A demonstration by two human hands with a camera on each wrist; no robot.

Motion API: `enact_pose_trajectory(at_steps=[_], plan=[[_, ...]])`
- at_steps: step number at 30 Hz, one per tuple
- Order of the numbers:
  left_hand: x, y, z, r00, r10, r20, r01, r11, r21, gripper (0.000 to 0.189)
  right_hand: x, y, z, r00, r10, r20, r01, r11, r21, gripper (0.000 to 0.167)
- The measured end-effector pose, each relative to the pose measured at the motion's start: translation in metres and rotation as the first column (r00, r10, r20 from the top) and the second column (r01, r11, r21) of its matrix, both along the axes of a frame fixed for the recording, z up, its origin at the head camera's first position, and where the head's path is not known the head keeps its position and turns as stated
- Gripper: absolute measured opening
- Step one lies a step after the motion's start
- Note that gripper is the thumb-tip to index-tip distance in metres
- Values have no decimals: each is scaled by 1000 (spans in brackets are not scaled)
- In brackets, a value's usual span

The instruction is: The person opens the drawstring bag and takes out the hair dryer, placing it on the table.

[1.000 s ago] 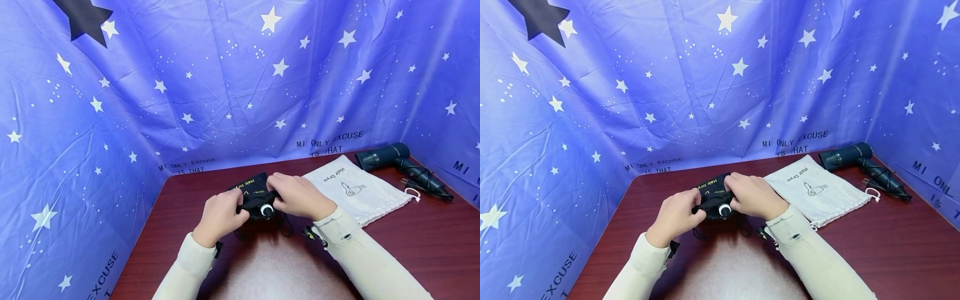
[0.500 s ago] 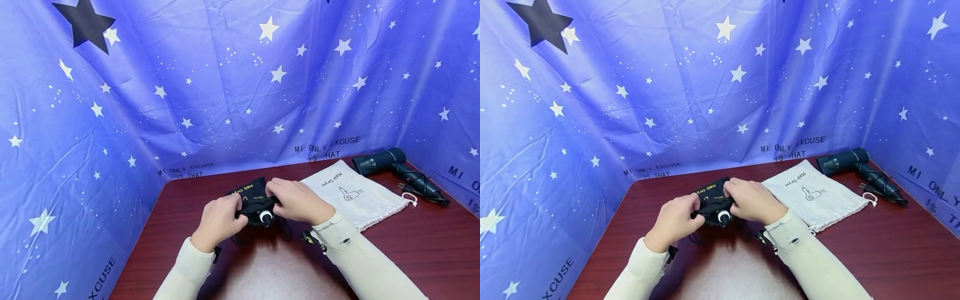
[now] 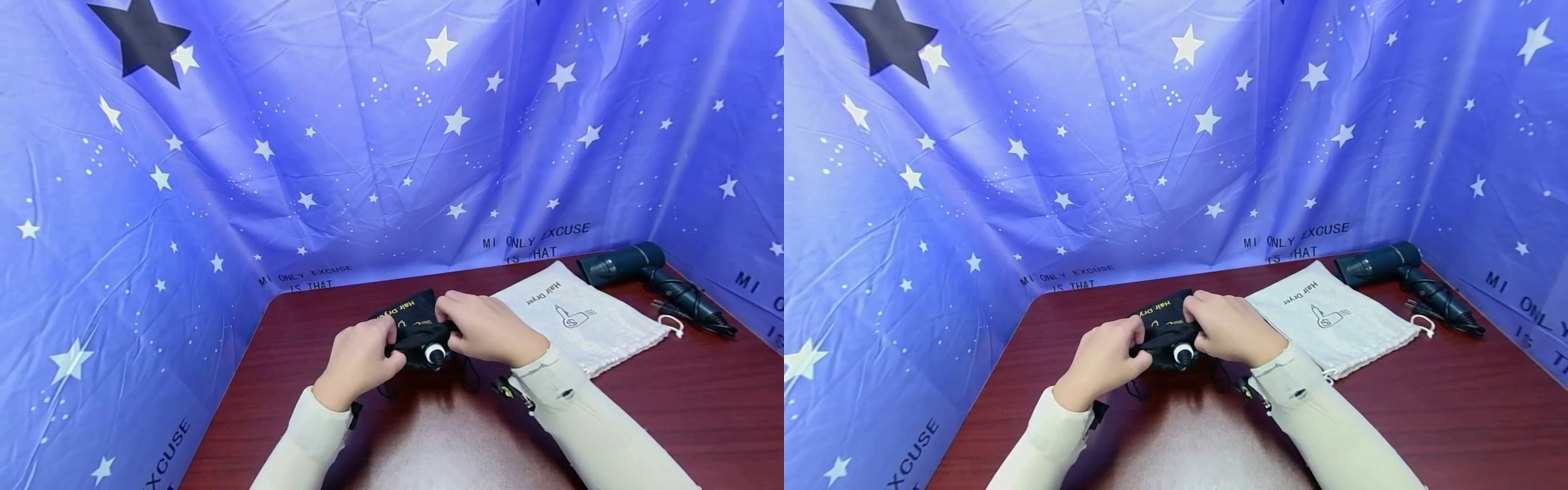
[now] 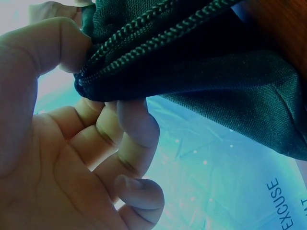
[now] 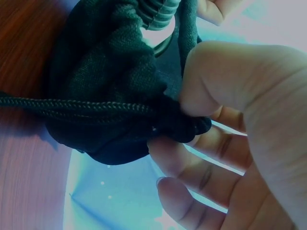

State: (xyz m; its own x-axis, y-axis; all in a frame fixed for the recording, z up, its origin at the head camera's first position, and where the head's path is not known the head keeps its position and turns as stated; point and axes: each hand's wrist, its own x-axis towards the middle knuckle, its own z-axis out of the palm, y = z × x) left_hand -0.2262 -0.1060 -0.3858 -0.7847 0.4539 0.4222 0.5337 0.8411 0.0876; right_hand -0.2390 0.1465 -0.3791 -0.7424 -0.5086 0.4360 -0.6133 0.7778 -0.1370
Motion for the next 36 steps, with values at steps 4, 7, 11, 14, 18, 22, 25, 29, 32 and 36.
enact_pose_trajectory(at_steps=[4, 7, 11, 14, 18, 22, 25, 29, 32, 36], plan=[[0, 0, 0, 1000, -1, 3, 1, 1000, -2, 21, 0, 0, 0, 1000, -1, 5, 1, 1000, 2, 26], [0, 0, 0, 1000, -1, 4, 1, 1000, -5, 21, 0, 0, 0, 1000, -3, 6, 3, 1000, 7, 27], [-1, 0, 0, 1000, 2, 6, -2, 1000, -9, 22, -1, 1, 0, 1000, -5, 6, 4, 1000, 13, 27], [0, 0, 0, 1000, 3, 11, -3, 1000, -7, 22, -1, 1, -1, 1000, -6, 7, 6, 1000, 15, 27], [-1, 0, -1, 1000, -1, 12, 1, 1000, -6, 22, -2, 1, -2, 1000, -7, 9, 7, 1000, 16, 27], [-1, 0, -1, 1000, -8, 9, 8, 1000, -8, 22, -3, 2, -3, 1000, -16, 17, 16, 1000, 23, 27], [-2, -1, -2, 1000, -11, 7, 11, 1000, -10, 22, -3, 2, -3, 999, -26, 19, 25, 999, 29, 26], [-2, -1, -2, 1000, -12, 2, 12, 1000, -12, 22, -2, 0, -4, 999, -37, 17, 37, 999, 37, 23], [-1, 0, -2, 1000, -13, -3, 13, 1000, -10, 22, -3, -3, -5, 998, -50, 26, 48, 998, 47, 19], [-1, 0, -2, 1000, -14, -10, 14, 1000, -4, 23, -4, -6, -7, 997, -66, 28, 65, 996, 54, 13]])
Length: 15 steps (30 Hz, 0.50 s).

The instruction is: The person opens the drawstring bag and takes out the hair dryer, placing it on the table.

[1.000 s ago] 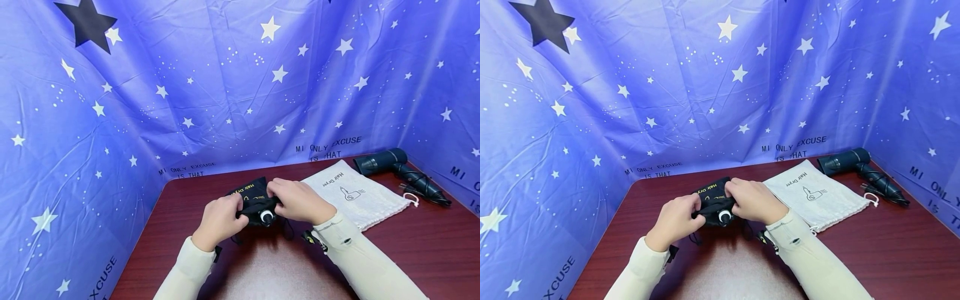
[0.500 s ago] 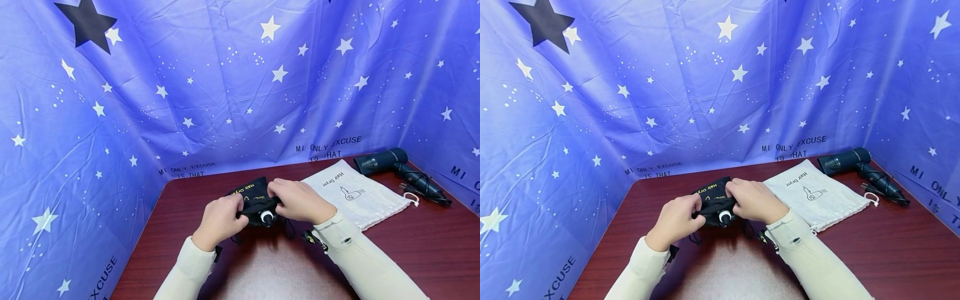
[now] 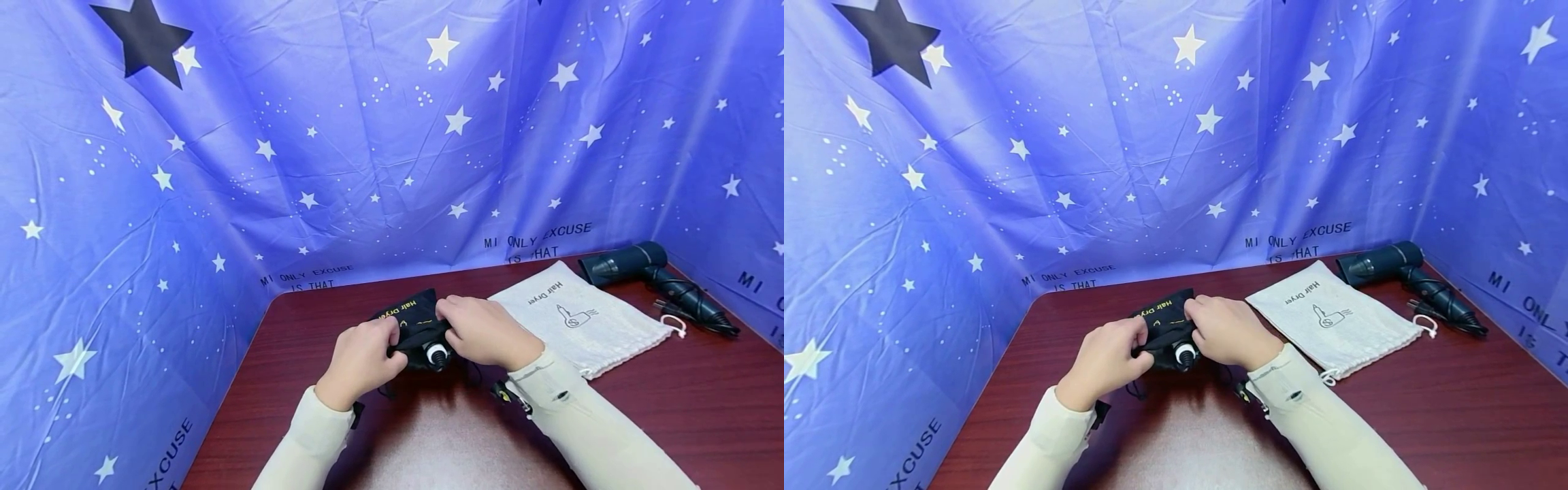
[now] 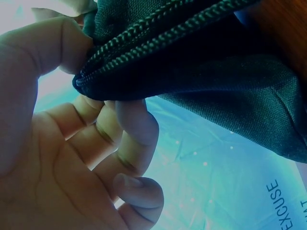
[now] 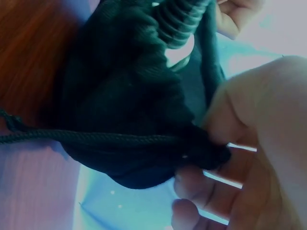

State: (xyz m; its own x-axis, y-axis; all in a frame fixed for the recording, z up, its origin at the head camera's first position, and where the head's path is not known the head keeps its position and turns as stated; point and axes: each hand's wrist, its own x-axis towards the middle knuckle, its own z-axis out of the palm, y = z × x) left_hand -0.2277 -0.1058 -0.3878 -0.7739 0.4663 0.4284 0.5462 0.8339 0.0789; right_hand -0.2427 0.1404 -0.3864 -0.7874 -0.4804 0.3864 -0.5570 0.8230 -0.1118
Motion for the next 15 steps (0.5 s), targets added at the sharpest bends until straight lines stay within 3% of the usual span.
enact_pose_trajectory(at_steps=[15], plan=[[0, 0, 1, 1000, 20, 1, -20, 1000, -4, 23, -1, 1, -2, 1000, -15, 1, 15, 999, -52, 17]])
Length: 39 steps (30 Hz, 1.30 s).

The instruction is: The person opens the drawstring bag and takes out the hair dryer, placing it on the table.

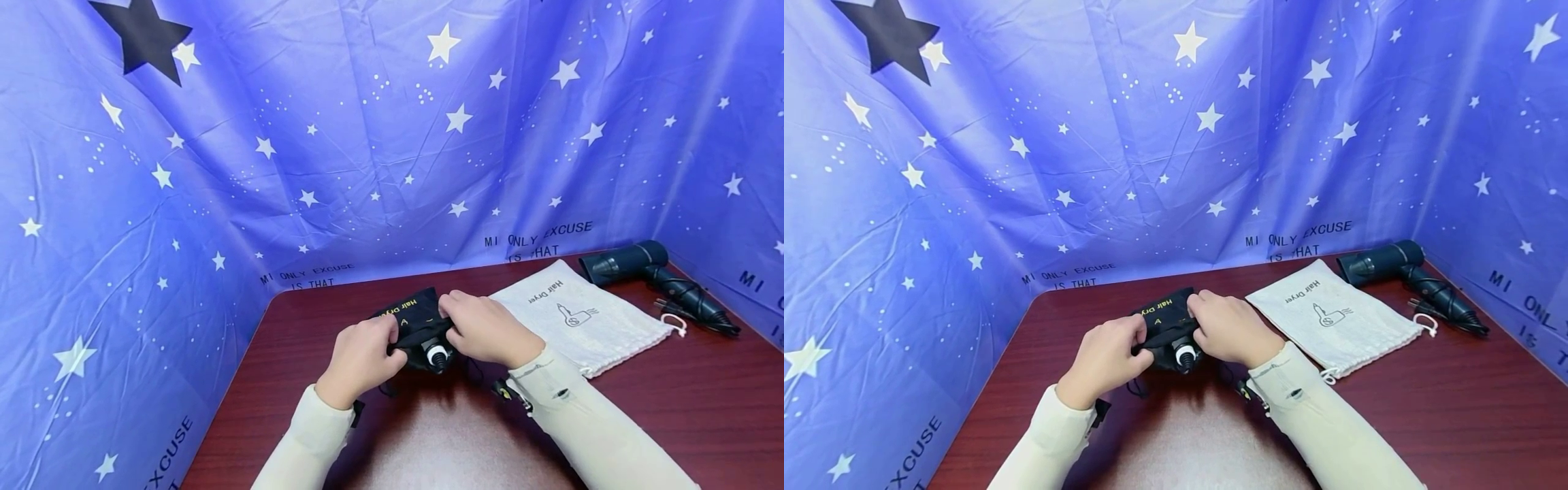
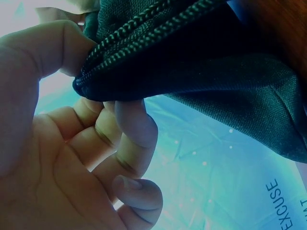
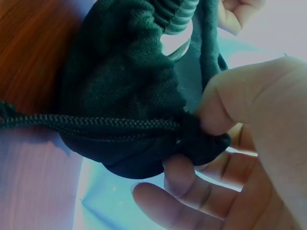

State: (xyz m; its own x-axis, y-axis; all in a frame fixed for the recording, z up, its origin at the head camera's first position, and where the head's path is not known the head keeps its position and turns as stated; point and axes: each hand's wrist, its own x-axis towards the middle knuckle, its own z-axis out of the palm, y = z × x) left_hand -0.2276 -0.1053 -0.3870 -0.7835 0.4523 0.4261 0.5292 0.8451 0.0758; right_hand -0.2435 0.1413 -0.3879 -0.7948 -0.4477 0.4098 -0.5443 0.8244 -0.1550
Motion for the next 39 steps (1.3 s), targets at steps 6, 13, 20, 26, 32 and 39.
enact_pose_trajectory(at_steps=[6, 13, 20, 26, 32, 39], plan=[[1, -1, 0, 1000, 4, -4, -4, 1000, -5, 22, 0, 1, 3, 1000, 15, -11, -15, 1000, -11, 23], [1, -2, 1, 1000, 4, 10, -4, 1000, -7, 22, 0, 4, 4, 999, 31, -23, -31, 999, -16, 25], [1, -2, 2, 999, 9, 33, -9, 1000, -12, 22, 1, 6, 6, 999, 36, -15, -36, 999, -22, 26], [1, -3, 2, 999, 9, 40, -8, 1000, -21, 22, -1, 7, 5, 999, 41, -13, -41, 999, -20, 26], [0, -3, 1, 999, 9, 41, -8, 1000, -16, 22, -2, 8, 4, 999, 40, -13, -41, 999, -21, 26], [0, -4, 1, 999, 10, 49, -8, 1000, -23, 23, -2, 9, 3, 999, 37, -6, -37, 999, -19, 27]])
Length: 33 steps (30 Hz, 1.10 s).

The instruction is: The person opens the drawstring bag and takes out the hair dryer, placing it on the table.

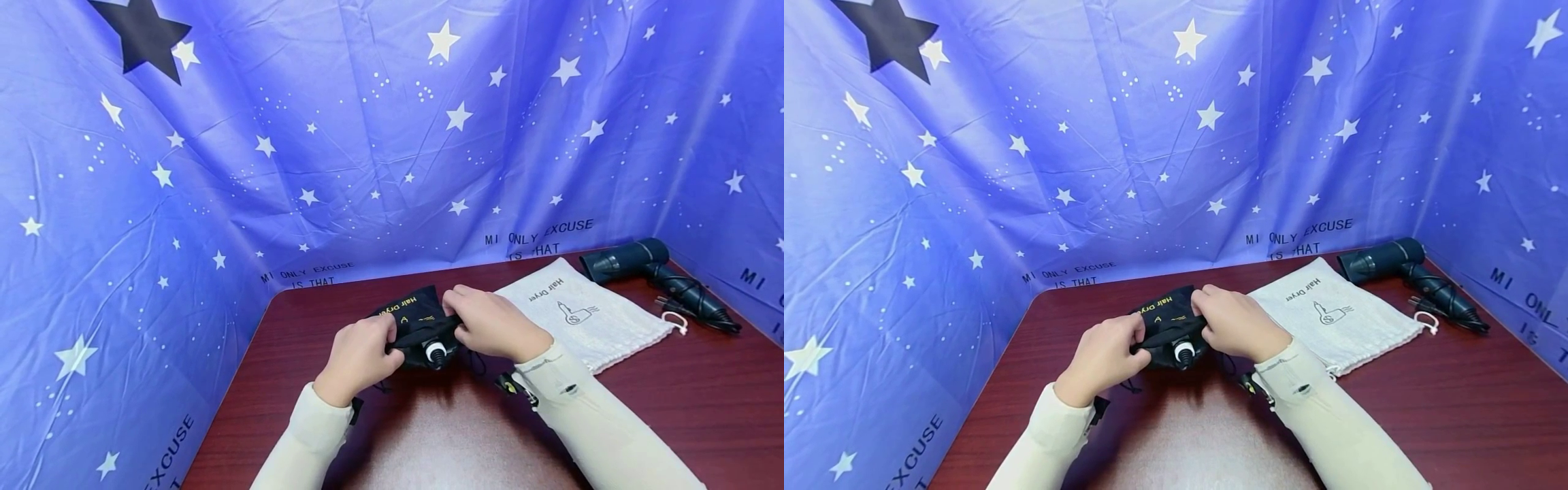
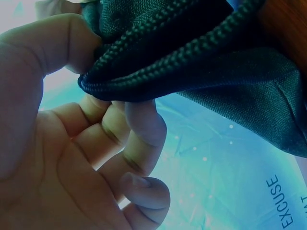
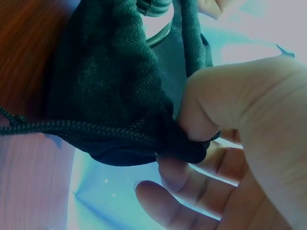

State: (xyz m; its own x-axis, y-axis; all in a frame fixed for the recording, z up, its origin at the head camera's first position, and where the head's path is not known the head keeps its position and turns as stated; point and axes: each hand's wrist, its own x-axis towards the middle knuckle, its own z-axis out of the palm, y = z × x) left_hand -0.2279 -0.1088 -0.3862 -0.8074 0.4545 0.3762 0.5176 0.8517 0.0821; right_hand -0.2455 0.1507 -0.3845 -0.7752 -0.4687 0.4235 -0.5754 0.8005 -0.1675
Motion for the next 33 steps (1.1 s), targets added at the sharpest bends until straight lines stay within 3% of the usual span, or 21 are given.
enact_pose_trajectory(at_steps=[33], plan=[[0, -2, 2, 1000, 4, 8, -4, 1000, 13, 20, -4, 6, 0, 999, -25, 26, 24, 1000, 10, 27]])
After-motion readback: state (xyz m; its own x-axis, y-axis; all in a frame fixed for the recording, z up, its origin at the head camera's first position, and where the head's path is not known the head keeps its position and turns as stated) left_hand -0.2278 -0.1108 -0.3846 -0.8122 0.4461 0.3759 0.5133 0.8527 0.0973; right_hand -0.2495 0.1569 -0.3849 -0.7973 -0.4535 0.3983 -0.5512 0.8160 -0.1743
